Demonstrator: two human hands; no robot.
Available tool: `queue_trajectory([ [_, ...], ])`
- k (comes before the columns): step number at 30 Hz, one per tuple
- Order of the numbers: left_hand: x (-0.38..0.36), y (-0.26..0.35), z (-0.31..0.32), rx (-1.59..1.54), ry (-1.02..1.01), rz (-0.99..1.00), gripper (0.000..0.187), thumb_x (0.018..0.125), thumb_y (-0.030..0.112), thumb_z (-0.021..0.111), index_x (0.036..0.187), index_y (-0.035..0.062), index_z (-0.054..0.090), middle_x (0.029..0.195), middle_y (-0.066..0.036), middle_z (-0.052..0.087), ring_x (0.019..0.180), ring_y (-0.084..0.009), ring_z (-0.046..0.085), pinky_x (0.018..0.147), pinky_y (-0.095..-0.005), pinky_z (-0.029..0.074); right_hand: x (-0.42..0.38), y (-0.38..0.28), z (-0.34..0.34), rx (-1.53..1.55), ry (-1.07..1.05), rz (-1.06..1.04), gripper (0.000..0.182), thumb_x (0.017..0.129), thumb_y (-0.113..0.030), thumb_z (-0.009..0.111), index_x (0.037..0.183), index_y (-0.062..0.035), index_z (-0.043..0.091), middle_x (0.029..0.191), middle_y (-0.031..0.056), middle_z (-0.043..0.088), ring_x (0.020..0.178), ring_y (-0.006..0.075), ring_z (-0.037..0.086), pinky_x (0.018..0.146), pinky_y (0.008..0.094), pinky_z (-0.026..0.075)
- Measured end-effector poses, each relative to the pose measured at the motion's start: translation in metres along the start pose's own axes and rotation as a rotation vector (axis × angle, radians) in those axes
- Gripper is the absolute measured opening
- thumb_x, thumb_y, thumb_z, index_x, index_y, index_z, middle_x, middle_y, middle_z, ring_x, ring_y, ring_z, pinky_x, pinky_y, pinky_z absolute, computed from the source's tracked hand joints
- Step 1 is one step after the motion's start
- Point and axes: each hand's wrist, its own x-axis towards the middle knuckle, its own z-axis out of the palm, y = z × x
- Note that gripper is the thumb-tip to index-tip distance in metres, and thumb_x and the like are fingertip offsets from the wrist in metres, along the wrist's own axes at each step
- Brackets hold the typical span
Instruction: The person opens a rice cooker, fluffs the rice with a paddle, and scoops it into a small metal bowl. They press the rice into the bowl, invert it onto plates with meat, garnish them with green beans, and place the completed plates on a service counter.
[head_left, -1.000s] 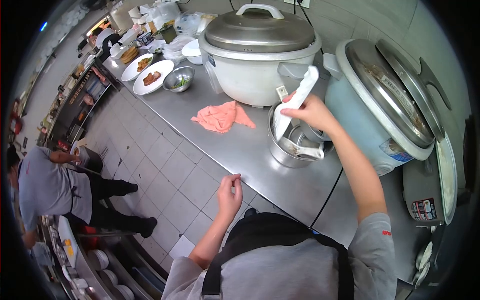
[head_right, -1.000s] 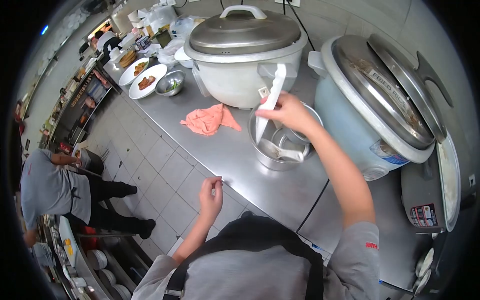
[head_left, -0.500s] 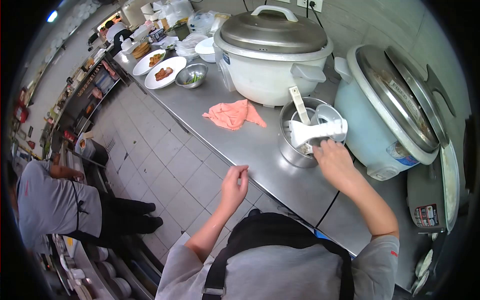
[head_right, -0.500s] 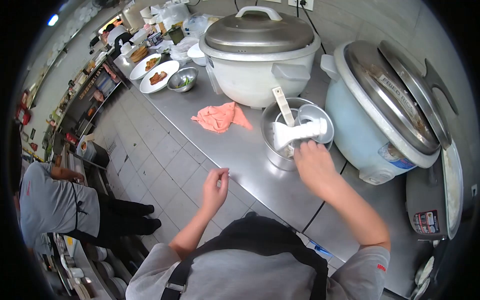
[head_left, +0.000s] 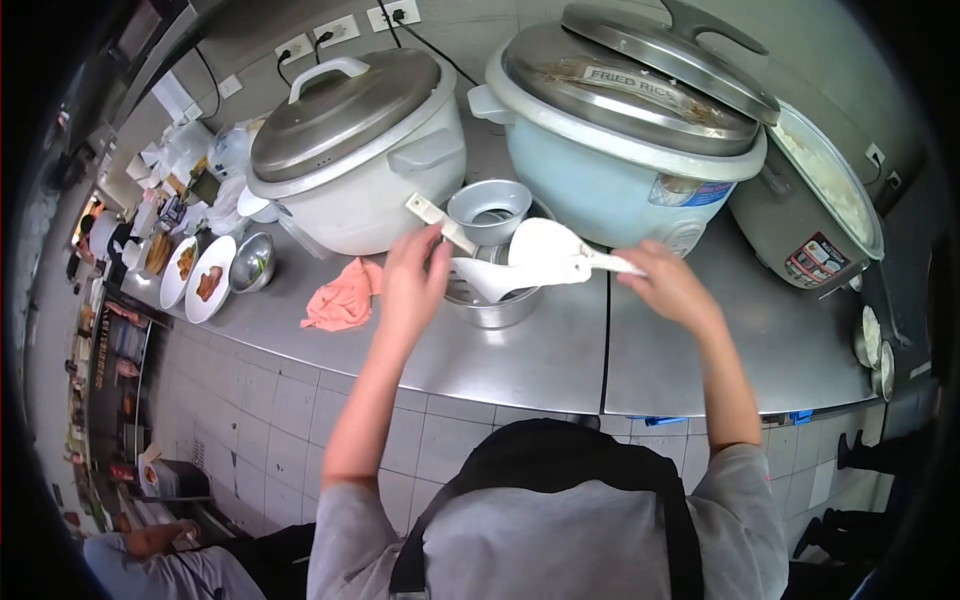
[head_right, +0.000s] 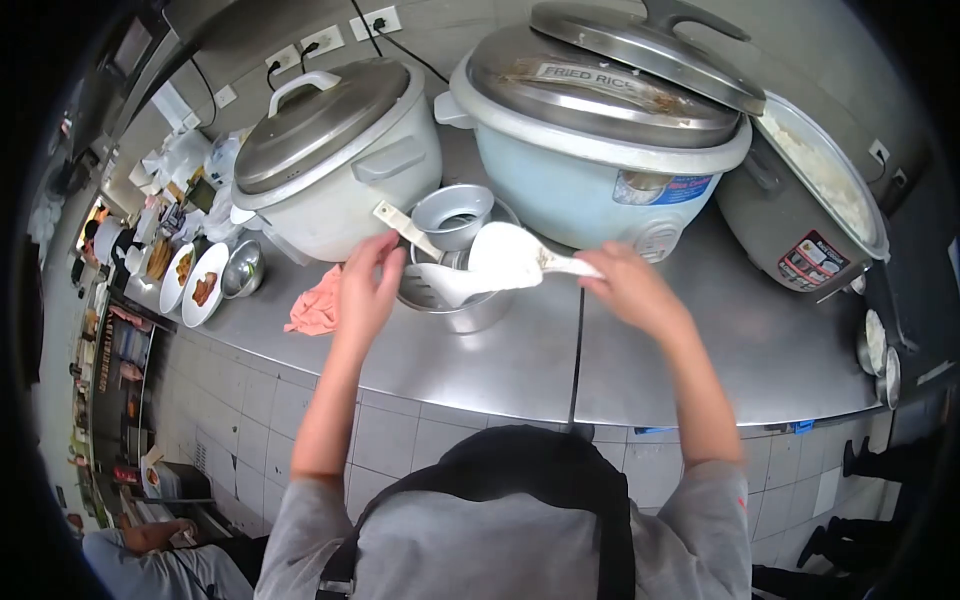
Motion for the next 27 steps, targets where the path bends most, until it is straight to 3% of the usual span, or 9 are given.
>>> queue_trajectory([
  [2,0.024,-0.004,0.021,0.288,-0.107,0.235,0.025,0.078,0.017,0.06,0.099,0.0037,0.058,0.113,-0.018,0.049,0.102,-0.029,0.048,0.086,-0.0359,0.039,-0.003,-0.004,0.014,-0.124,0.001,0.008,0.026,0.075,-0.008,0.057,0.1,-0.0034,0.057,0.08,0.0122,0.051,0.08,0.0276,0.05,0.07,0.0363,0.041],
  [6,0.042,-0.021,0.043,0.438,-0.3,0.171,0.026,0.078,0.024,0.062,0.095,0.0046,0.059,0.125,-0.017,0.04,0.112,-0.0278,0.04,0.091,-0.0348,0.035,-0.009,0.005,0.021,-0.453,0.198,-0.058,0.022,0.073,-0.007,0.054,0.093,-0.0001,0.058,0.08,0.0093,0.053,0.081,0.025,0.05,0.072,0.0324,0.039],
  [9,0.051,-0.031,0.031,-0.347,-0.433,-0.38,0.021,0.078,0.024,0.063,0.086,0.0043,0.06,0.129,-0.011,0.038,0.107,-0.0196,0.043,0.089,-0.0313,0.035,-0.02,0.011,0.008,-0.366,0.217,0.023,0.018,0.078,-0.009,0.05,0.093,-0.0002,0.056,0.079,0.0116,0.053,0.081,0.0267,0.051,0.071,0.0353,0.04],
  [14,0.053,-0.008,0.005,-0.386,-0.354,-0.352,0.023,0.078,0.023,0.063,0.088,0.0018,0.059,0.125,-0.015,0.04,0.105,-0.0245,0.047,0.088,-0.0316,0.037,-0.017,0.0,0.028,0.364,0.181,0.349,0.016,0.087,-0.017,0.046,0.091,-0.0021,0.051,0.078,0.0168,0.052,0.073,0.0333,0.053,0.064,0.0408,0.04],
  [18,0.048,0.014,-0.009,-0.283,-0.26,-0.388,0.019,0.078,0.018,0.063,0.085,0.0014,0.058,0.126,-0.013,0.039,0.104,-0.0212,0.047,0.084,-0.0288,0.039,-0.005,-0.001,0.042,0.268,0.118,0.234,0.016,0.086,-0.017,0.048,0.091,-0.003,0.051,0.077,0.0166,0.053,0.069,0.0349,0.052,0.062,0.0401,0.04],
  [20,0.04,0.024,-0.015,-0.262,-0.247,-0.392,0.016,0.078,0.015,0.064,0.083,0.001,0.058,0.127,-0.01,0.039,0.104,-0.0178,0.047,0.082,-0.0254,0.04,-0.003,-0.011,0.035,0.335,0.281,0.265,0.015,0.086,-0.017,0.048,0.091,-0.0029,0.051,0.076,0.0165,0.053,0.069,0.0354,0.052,0.061,0.0398,0.041],
  [24,0.018,0.065,-0.027,-0.24,-0.3,-0.07,0.016,0.074,0.011,0.066,0.083,0.0014,0.058,0.123,-0.012,0.043,0.113,-0.025,0.043,0.088,-0.0324,0.037,-0.012,0.008,0.034,0.165,0.089,0.207,0.014,0.085,-0.016,0.049,0.089,-0.0022,0.052,0.076,0.016,0.053,0.069,0.0339,0.052,0.06,0.0368,0.041],
  [26,0.006,0.089,-0.03,-0.396,-0.464,0.08,0.015,0.071,0.015,0.069,0.08,0.0064,0.059,0.122,-0.011,0.044,0.111,-0.0263,0.044,0.092,-0.0357,0.036,-0.021,0.008,0.015,0.263,0.201,0.237,0.016,0.087,-0.016,0.05,0.094,-0.0024,0.055,0.069,0.0081,0.05,0.057,0.0161,0.046,0.055,0.0267,0.038],
  [27,0.001,0.098,-0.024,-0.464,-0.562,0.147,0.016,0.071,0.015,0.068,0.08,0.0068,0.059,0.122,-0.011,0.044,0.112,-0.0278,0.042,0.092,-0.0363,0.036,-0.029,0.007,0.002,0.26,0.195,0.239,0.016,0.087,-0.016,0.05,0.094,-0.0024,0.055,0.069,0.0081,0.05,0.057,0.0161,0.046,0.055,0.0267,0.038],
])
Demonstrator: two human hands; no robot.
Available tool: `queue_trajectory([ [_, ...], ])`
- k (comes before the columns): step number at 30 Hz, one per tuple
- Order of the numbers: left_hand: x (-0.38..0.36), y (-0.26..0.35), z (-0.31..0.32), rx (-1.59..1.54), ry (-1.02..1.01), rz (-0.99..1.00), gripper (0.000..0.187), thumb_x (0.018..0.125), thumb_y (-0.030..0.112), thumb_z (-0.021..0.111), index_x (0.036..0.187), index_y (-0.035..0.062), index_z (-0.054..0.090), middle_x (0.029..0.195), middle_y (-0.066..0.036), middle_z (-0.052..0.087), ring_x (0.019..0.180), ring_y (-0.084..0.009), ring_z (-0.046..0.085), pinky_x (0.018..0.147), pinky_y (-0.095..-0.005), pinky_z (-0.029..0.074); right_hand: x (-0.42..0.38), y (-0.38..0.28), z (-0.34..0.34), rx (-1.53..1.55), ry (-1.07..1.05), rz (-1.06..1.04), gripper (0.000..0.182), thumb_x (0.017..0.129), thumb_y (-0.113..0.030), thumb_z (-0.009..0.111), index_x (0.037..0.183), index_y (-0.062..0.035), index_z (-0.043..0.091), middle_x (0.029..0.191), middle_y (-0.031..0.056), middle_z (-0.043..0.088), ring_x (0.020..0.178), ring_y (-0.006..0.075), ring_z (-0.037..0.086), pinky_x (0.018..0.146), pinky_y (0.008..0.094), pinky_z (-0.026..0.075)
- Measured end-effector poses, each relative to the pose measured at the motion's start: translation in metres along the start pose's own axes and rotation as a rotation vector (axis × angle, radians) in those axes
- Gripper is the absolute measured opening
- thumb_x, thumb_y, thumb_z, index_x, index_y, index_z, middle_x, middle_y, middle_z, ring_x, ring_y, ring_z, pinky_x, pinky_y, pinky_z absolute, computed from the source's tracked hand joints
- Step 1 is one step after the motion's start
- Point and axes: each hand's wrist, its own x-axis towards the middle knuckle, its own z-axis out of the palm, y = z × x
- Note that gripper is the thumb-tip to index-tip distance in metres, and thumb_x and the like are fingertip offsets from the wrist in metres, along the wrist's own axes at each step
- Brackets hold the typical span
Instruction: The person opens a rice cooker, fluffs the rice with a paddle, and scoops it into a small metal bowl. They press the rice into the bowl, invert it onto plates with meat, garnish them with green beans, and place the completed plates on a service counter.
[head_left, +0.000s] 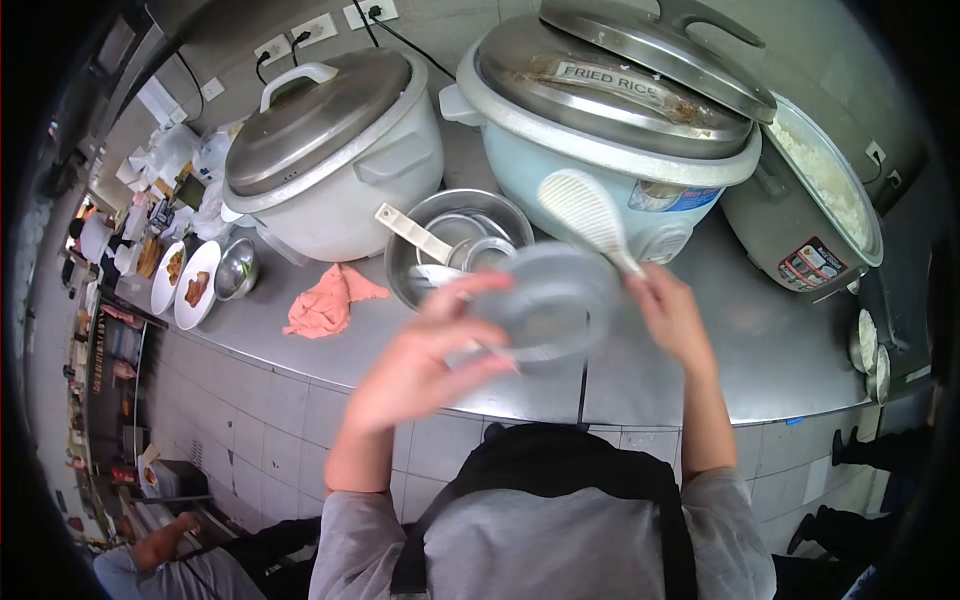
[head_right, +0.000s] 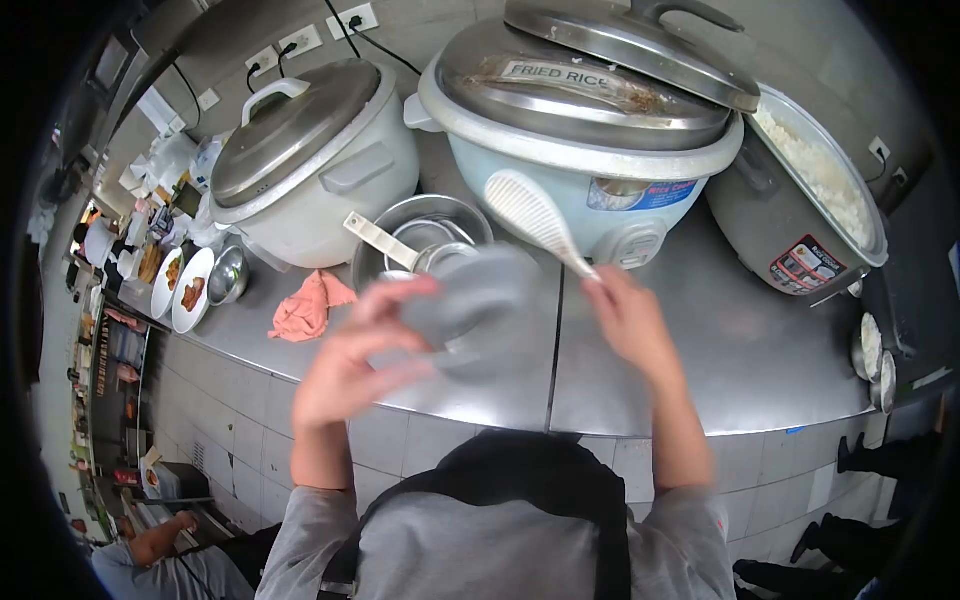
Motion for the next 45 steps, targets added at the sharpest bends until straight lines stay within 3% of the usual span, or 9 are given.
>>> queue_trajectory([
  [3,0.005,-0.01,0.055,-0.081,-0.269,0.099,0.014,0.072,0.014,0.066,0.08,0.0067,0.057,0.12,-0.012,0.043,0.115,-0.0331,0.039,0.092,-0.0392,0.036,-0.012,-0.017,-0.037,0.151,0.065,0.041,0.017,0.087,-0.015,0.05,0.095,-0.0011,0.056,0.068,0.0053,0.05,0.058,0.0124,0.044,0.055,0.0246,0.037],
  [5,0.009,-0.031,0.11,0.013,-0.323,0.088,0.011,0.075,0.014,0.062,0.081,0.0055,0.056,0.119,-0.013,0.042,0.115,-0.0351,0.038,0.092,-0.0407,0.036,-0.014,-0.025,-0.05,0.116,-0.019,0.113,0.017,0.085,-0.013,0.051,0.097,-0.0014,0.055,0.076,0.0131,0.054,0.064,0.026,0.051,0.061,0.0284,0.042],
  [10,0.01,-0.061,0.175,0.281,-0.129,0.267,0.013,0.074,0.011,0.059,0.086,0.0058,0.059,0.11,-0.013,0.048,0.109,-0.034,0.043,0.089,-0.0396,0.038,0.006,-0.03,-0.011,0.066,0.108,-0.055,0.017,0.085,-0.013,0.05,0.096,-0.0005,0.054,0.079,0.0132,0.055,0.068,0.0284,0.053,0.062,0.0308,0.042],
  [13,0.014,-0.017,0.104,0.018,-0.406,0.027,0.019,0.074,0.007,0.058,0.094,0.0067,0.06,0.108,-0.008,0.052,0.104,-0.0253,0.049,0.085,-0.0366,0.042,0.026,-0.004,0.012,0.006,0.009,-0.14,0.019,0.086,-0.015,0.048,0.097,-0.0003,0.053,0.083,0.0146,0.055,0.073,0.0303,0.054,0.065,0.0332,0.043],
  [17,0.044,-0.047,0.004,0.31,-0.036,-0.17,0.014,0.072,0.005,0.057,0.085,0.0039,0.062,0.076,-0.009,0.056,0.067,-0.0231,0.056,0.062,-0.0319,0.045,0.032,-0.022,-0.001,-0.071,-0.135,0.048,0.019,0.087,-0.016,0.045,0.097,-0.0009,0.052,0.089,0.0181,0.055,0.081,0.0335,0.054,0.068,0.0374,0.042],
  [18,0.057,-0.076,-0.011,0.48,0.001,-0.156,0.017,0.071,0.004,0.052,0.083,0.006,0.064,0.084,-0.012,0.058,0.078,-0.029,0.058,0.069,-0.038,0.046,0.033,-0.023,0.001,-0.071,-0.136,0.048,0.019,0.087,-0.016,0.045,0.097,-0.0009,0.052,0.089,0.0181,0.055,0.081,0.0335,0.054,0.068,0.0374,0.042],
  [24,0.099,-0.176,-0.005,0.825,-0.21,-0.03,0.013,0.073,0.01,0.055,0.082,0.01,0.065,0.082,-0.011,0.053,0.077,-0.0275,0.057,0.067,-0.038,0.046,0.022,0.005,0.013,-0.133,-0.163,-0.132,0.018,0.086,-0.017,0.047,0.093,-0.0017,0.053,0.08,0.0158,0.055,0.073,0.0328,0.053,0.065,0.0367,0.042],
  [42,0.047,-0.116,-0.031,0.842,0.462,0.214,0.006,0.068,0.003,0.061,0.07,0.0009,0.055,0.069,-0.012,0.052,0.065,-0.03,0.053,0.058,-0.0377,0.044,-0.075,-0.007,-0.021,0.117,0.194,0.352,0.016,0.087,-0.015,0.049,0.094,-0.0015,0.055,0.065,0.0055,0.044,0.055,0.0107,0.038,0.051,0.0246,0.034],
  [45,0.039,-0.118,-0.025,0.728,0.189,0.21,0.006,0.069,0.001,0.061,0.07,0.0011,0.055,0.068,-0.011,0.051,0.064,-0.029,0.053,0.056,-0.0376,0.043,-0.08,-0.009,-0.021,0.07,0.218,0.389,0.016,0.087,-0.016,0.05,0.094,-0.002,0.055,0.065,0.0057,0.045,0.056,0.0112,0.039,0.051,0.0248,0.034],
])
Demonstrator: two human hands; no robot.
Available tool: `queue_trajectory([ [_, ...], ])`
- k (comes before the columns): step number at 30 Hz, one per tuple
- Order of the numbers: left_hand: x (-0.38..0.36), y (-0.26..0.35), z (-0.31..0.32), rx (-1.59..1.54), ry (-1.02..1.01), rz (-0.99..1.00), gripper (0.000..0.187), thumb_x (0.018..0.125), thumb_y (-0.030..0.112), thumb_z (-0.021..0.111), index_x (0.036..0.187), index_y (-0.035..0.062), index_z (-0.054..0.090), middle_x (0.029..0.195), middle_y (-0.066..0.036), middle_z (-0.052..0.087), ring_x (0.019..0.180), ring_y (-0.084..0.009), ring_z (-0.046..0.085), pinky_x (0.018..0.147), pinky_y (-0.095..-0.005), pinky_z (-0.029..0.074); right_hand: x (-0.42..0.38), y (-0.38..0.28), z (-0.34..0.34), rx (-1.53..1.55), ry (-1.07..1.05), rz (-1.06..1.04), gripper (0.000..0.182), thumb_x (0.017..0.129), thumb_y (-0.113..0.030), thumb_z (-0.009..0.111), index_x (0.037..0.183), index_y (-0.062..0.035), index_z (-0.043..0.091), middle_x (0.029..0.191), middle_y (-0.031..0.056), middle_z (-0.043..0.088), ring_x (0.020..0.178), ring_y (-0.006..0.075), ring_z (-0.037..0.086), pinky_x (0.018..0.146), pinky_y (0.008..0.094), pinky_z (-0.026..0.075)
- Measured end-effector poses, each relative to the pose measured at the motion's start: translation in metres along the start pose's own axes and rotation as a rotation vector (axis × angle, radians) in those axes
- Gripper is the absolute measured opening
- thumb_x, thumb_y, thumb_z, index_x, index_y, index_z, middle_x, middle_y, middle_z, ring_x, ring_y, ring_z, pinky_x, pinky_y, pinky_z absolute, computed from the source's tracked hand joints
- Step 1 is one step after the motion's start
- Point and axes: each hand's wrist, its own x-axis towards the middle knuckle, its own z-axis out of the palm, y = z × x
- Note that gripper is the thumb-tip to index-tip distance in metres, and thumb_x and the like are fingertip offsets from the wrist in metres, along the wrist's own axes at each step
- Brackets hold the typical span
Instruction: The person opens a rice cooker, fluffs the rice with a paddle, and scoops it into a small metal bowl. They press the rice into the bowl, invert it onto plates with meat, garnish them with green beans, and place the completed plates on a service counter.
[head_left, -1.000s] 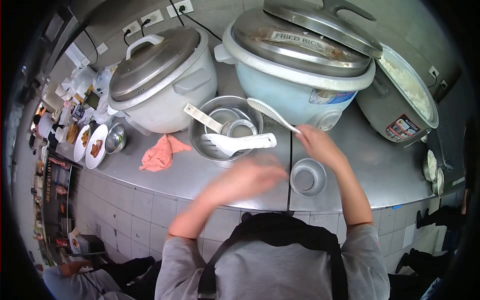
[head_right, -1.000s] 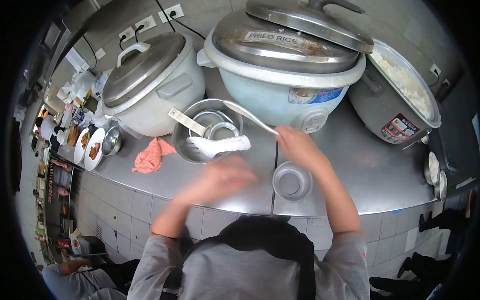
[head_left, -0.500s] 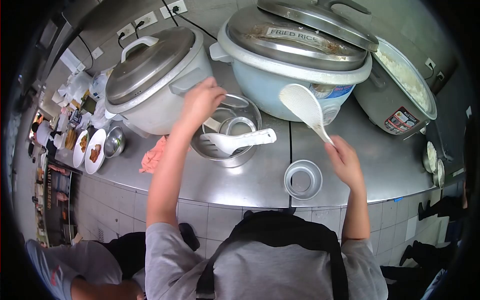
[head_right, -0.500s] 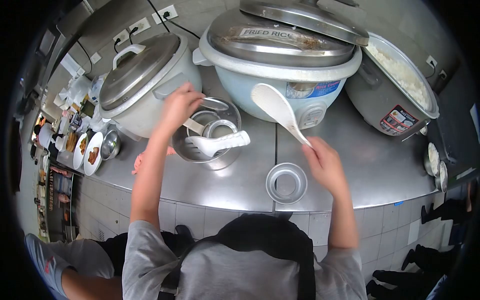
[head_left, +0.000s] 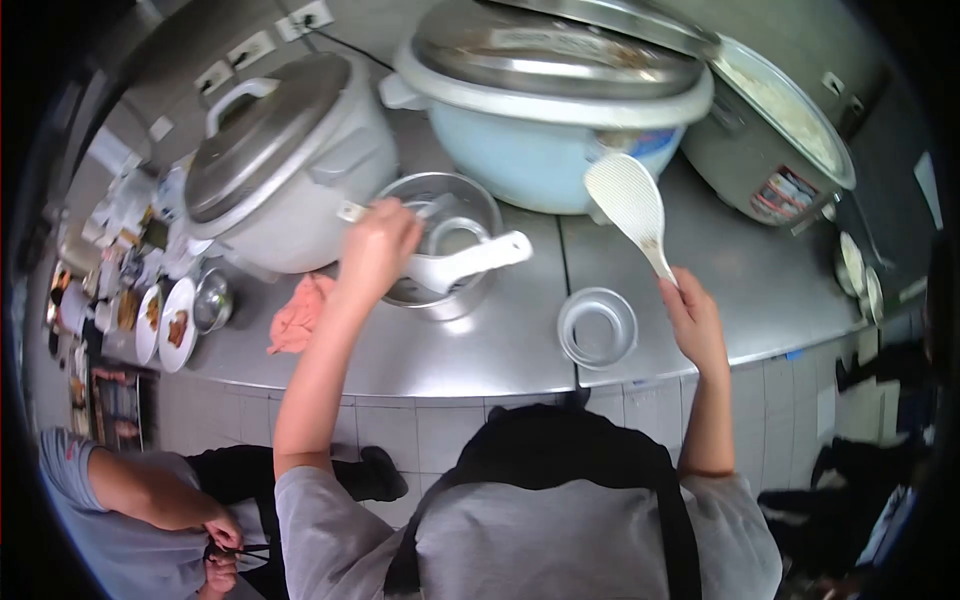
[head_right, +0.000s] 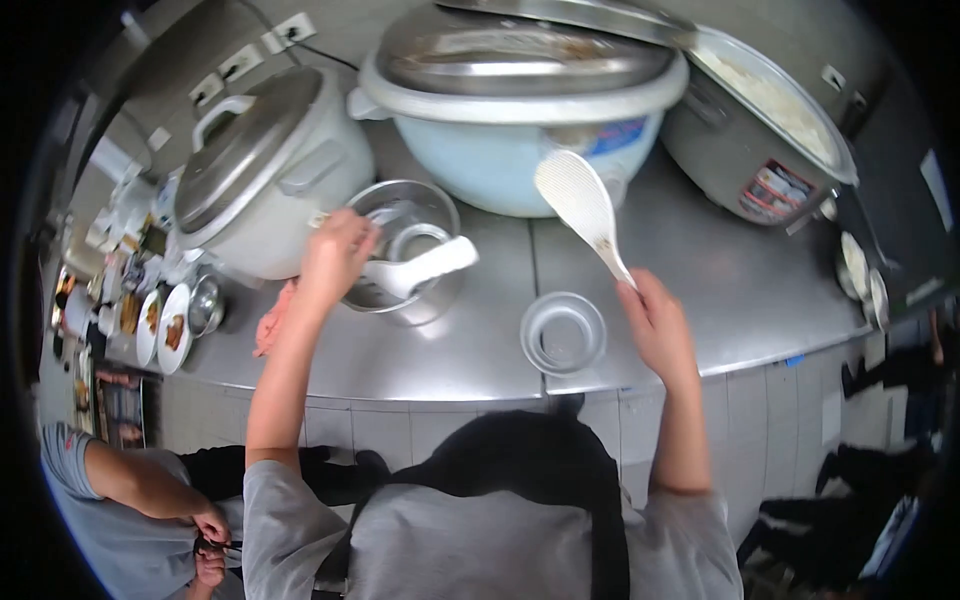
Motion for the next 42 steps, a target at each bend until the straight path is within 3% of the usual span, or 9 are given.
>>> queue_trajectory([
  [4,0.018,0.077,-0.04,0.079,0.311,-0.083,0.007,0.07,0.002,0.064,0.075,0.002,0.058,0.069,-0.006,0.053,0.059,-0.0204,0.049,0.049,-0.0295,0.04,-0.012,0.003,-0.007,0.027,0.111,-0.036,0.017,0.087,-0.016,0.05,0.095,-0.0026,0.055,0.063,0.0035,0.045,0.055,0.011,0.04,0.051,0.0244,0.034],
  [8,0.009,0.148,-0.021,-0.172,0.347,0.419,0.018,0.063,0.004,0.067,0.08,0.0031,0.06,0.064,-0.004,0.049,0.056,-0.0157,0.046,0.043,-0.0265,0.037,-0.027,0.007,-0.019,0.154,0.196,0.086,0.018,0.088,-0.016,0.048,0.097,-0.0024,0.056,0.062,-0.0018,0.042,0.055,0.0063,0.038,0.05,0.0216,0.032],
  [17,-0.058,0.165,0.095,-0.392,-0.22,0.238,0.033,0.068,0.023,0.069,0.093,0.0029,0.06,0.076,-0.005,0.052,0.065,-0.0192,0.052,0.053,-0.027,0.046,-0.065,0.032,-0.034,0.151,0.251,0.235,0.019,0.089,-0.016,0.047,0.096,-0.0015,0.056,0.063,-0.0031,0.043,0.058,0.0049,0.04,0.052,0.0207,0.035],
  [26,-0.067,0.156,0.151,-0.629,-0.302,-0.758,0.033,0.081,0.026,0.059,0.1,0.0008,0.052,0.088,-0.013,0.055,0.062,-0.0172,0.051,0.057,-0.0286,0.043,-0.021,0.106,0.037,0.184,0.012,0.188,0.017,0.083,-0.021,0.054,0.088,-0.0045,0.058,0.071,0.0066,0.06,0.068,0.014,0.057,0.063,0.0284,0.045],
  [28,-0.035,0.194,0.133,-0.769,-0.371,-1.056,0.028,0.084,0.026,0.056,0.097,0.0015,0.05,0.09,-0.01,0.055,0.071,-0.0146,0.051,0.063,-0.027,0.042,0.0,0.123,0.044,0.157,-0.145,0.175,0.029,0.083,-0.03,0.052,0.093,-0.0027,0.056,0.067,0.0175,0.059,0.063,0.0318,0.059,0.056,0.0385,0.045],
  [30,-0.03,0.215,0.145,-0.799,-0.21,-0.902,0.026,0.086,0.026,0.053,0.098,0.0032,0.048,0.095,-0.009,0.055,0.082,-0.0137,0.051,0.072,-0.0266,0.042,0.012,0.135,0.031,0.113,-0.323,0.095,0.034,0.084,-0.036,0.05,0.094,-0.0036,0.056,0.069,0.019,0.058,0.065,0.0337,0.059,0.057,0.039,0.045],
  [35,0.016,0.276,0.184,-1.74,0.163,-1.236,0.052,0.086,0.049,0.04,0.117,0.0069,0.044,0.112,-0.016,0.051,0.102,-0.0265,0.051,0.086,-0.0393,0.042,0.038,0.119,-0.083,0.314,-0.433,0.036,0.032,0.086,-0.034,0.048,0.098,-0.0042,0.055,0.073,0.0171,0.059,0.061,0.0294,0.057,0.059,0.0358,0.045],
  [38,0.054,0.342,0.203,-2.536,0.076,-1.015,0.068,0.082,0.06,0.033,0.127,0.0082,0.036,0.122,-0.022,0.042,0.108,-0.04,0.044,0.089,-0.0553,0.037,0.069,0.129,-0.132,0.11,-0.49,-0.154,0.032,0.087,-0.034,0.049,0.1,-0.0051,0.053,0.072,0.0161,0.058,0.061,0.0306,0.056,0.058,0.0362,0.045],
  [42,0.074,0.35,0.241,-2.802,-0.02,-1.122,0.079,0.077,0.066,0.035,0.13,0.0082,0.031,0.129,-0.025,0.032,0.112,-0.0478,0.036,0.089,-0.0642,0.03,0.106,0.113,-0.233,0.153,-0.376,-0.197,0.032,0.088,-0.032,0.046,0.106,-0.0048,0.044,0.073,0.0155,0.056,0.066,0.0287,0.057,0.057,0.0361,0.043],
])
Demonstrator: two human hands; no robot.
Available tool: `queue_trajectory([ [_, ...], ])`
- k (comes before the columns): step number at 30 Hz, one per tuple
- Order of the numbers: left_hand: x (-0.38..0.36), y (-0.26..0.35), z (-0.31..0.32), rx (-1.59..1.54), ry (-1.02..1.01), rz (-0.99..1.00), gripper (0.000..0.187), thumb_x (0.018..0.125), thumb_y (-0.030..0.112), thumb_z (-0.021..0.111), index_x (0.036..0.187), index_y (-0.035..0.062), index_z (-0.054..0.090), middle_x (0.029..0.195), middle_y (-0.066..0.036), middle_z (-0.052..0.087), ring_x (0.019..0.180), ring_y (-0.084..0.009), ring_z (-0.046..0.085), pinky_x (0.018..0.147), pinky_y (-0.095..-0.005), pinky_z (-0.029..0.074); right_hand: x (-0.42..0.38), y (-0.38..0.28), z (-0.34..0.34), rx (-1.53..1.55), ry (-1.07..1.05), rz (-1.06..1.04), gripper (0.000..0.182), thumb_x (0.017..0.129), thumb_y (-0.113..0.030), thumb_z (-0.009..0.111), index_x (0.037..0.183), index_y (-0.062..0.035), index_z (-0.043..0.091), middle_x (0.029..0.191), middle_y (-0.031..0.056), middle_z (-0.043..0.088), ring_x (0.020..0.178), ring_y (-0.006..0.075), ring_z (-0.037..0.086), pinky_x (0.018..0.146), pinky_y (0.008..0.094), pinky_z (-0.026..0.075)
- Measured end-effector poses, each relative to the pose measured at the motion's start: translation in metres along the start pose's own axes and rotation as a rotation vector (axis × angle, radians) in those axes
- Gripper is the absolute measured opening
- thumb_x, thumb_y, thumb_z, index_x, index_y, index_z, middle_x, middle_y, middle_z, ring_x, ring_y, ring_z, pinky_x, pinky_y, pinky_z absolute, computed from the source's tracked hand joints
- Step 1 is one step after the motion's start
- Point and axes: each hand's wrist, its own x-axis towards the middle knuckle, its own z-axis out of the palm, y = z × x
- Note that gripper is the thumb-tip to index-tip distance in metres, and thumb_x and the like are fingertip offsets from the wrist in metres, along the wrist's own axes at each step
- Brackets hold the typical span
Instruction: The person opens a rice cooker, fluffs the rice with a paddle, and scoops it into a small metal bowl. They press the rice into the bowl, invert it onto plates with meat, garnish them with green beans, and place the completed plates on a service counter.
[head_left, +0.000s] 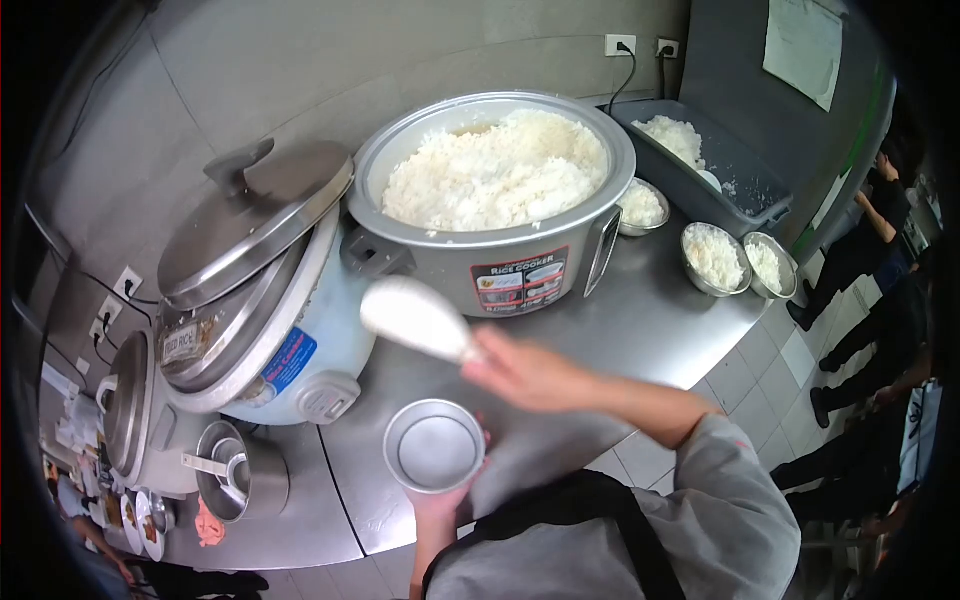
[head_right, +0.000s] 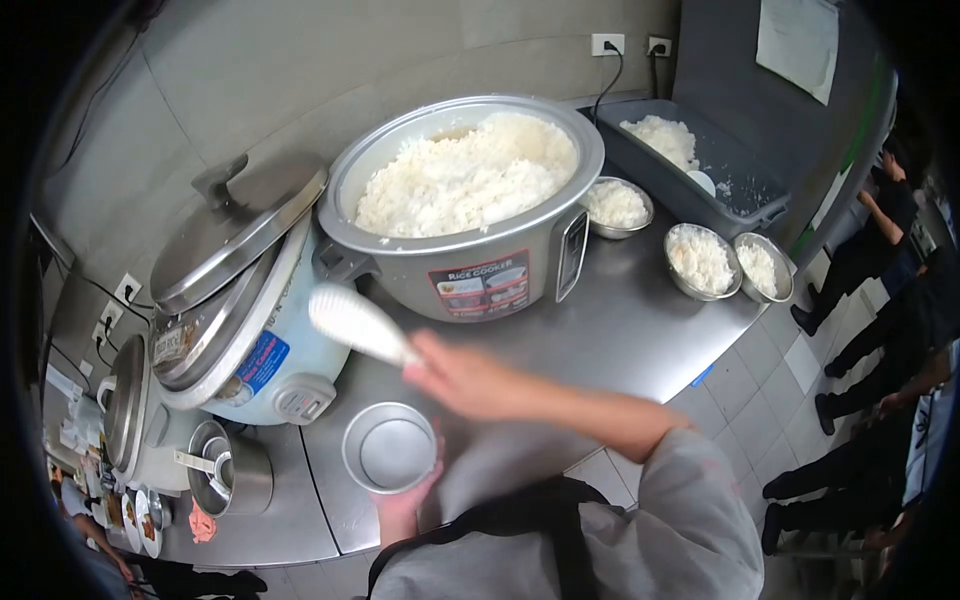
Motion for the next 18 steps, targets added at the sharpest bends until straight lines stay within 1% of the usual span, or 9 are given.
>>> queue_trajectory([
  [1,0.009,-0.001,0.022,-0.071,0.032,0.01,0.08,0.076,0.066,0.036,0.13,0.0081,0.03,0.13,-0.026,0.03,0.113,-0.0486,0.034,0.09,-0.0633,0.03,-0.002,-0.012,-0.032,-0.136,0.116,-0.089,0.028,0.09,-0.031,0.04,0.098,-0.0045,0.04,0.077,0.0209,0.056,0.071,0.039,0.056,0.06,0.0458,0.042],
  [2,0.016,0.001,0.037,-0.142,0.066,0.019,0.082,0.074,0.067,0.038,0.131,0.0079,0.029,0.131,-0.027,0.027,0.114,-0.0495,0.032,0.09,-0.0625,0.031,-0.005,-0.019,-0.059,-0.213,0.273,-0.058,0.028,0.09,-0.03,0.039,0.098,-0.0032,0.04,0.079,0.0218,0.055,0.075,0.0401,0.055,0.063,0.0449,0.042],
  [3,0.02,0.006,0.041,-0.139,0.066,0.015,0.082,0.074,0.067,0.038,0.131,0.0079,0.029,0.131,-0.027,0.027,0.114,-0.0495,0.032,0.09,-0.0625,0.031,-0.003,-0.038,-0.09,-0.316,0.397,-0.014,0.028,0.09,-0.028,0.039,0.101,-0.0019,0.04,0.081,0.0226,0.055,0.078,0.0397,0.055,0.065,0.0437,0.043],
  [4,0.022,0.015,0.045,0.013,0.08,0.069,0.083,0.074,0.067,0.038,0.131,0.0083,0.029,0.131,-0.026,0.028,0.115,-0.0494,0.031,0.091,-0.0623,0.031,0.01,-0.033,-0.121,-0.387,0.491,-0.054,0.029,0.091,-0.024,0.039,0.108,-0.0012,0.044,0.089,0.0184,0.055,0.086,0.0291,0.056,0.072,0.0378,0.043],
  [5,0.024,0.024,0.05,0.164,0.092,0.125,0.084,0.073,0.067,0.039,0.131,0.0086,0.028,0.131,-0.025,0.028,0.115,-0.0493,0.031,0.091,-0.0621,0.031,0.023,-0.021,-0.154,-0.638,0.61,-0.23,0.024,0.09,-0.02,0.04,0.105,-0.0024,0.047,0.088,0.0165,0.056,0.09,0.0309,0.054,0.074,0.0398,0.04],
  [6,0.026,0.034,0.055,0.162,0.089,0.124,0.084,0.073,0.067,0.039,0.131,0.0086,0.028,0.131,-0.025,0.028,0.115,-0.0493,0.031,0.091,-0.0621,0.031,0.038,-0.012,-0.191,-1.036,0.573,-0.17,0.02,0.087,-0.016,0.042,0.1,-0.0038,0.05,0.089,0.0146,0.057,0.089,0.0306,0.053,0.076,0.0399,0.036],
  [9,0.029,0.052,0.072,0.368,0.01,0.201,0.083,0.074,0.066,0.039,0.133,0.0086,0.025,0.132,-0.028,0.025,0.116,-0.0503,0.028,0.089,-0.0639,0.031,0.073,0.028,-0.25,-1.286,0.423,0.119,0.032,0.08,-0.012,0.047,0.112,-0.0128,0.052,0.088,0.0124,0.06,0.084,0.0294,0.055,0.078,0.0378,0.033],
  [16,0.025,0.046,0.112,0.52,-0.086,0.474,0.077,0.076,0.062,0.042,0.132,0.0116,0.027,0.132,-0.023,0.028,0.116,-0.0496,0.029,0.088,-0.0609,0.036,0.137,0.08,-0.283,-1.011,0.032,-0.064,0.039,0.07,-0.013,0.054,0.109,-0.016,0.06,0.079,0.0094,0.062,0.071,0.0184,0.057,0.067,0.0316,0.04],
  [18,0.035,0.035,0.125,0.516,-0.047,0.544,0.074,0.077,0.061,0.043,0.132,0.0139,0.028,0.132,-0.02,0.028,0.117,-0.0492,0.027,0.086,-0.059,0.038,0.142,0.07,-0.286,-0.636,-0.143,0.177,0.037,0.069,-0.014,0.055,0.105,-0.0135,0.063,0.067,0.0053,0.058,0.059,0.011,0.052,0.055,0.0257,0.04],
])
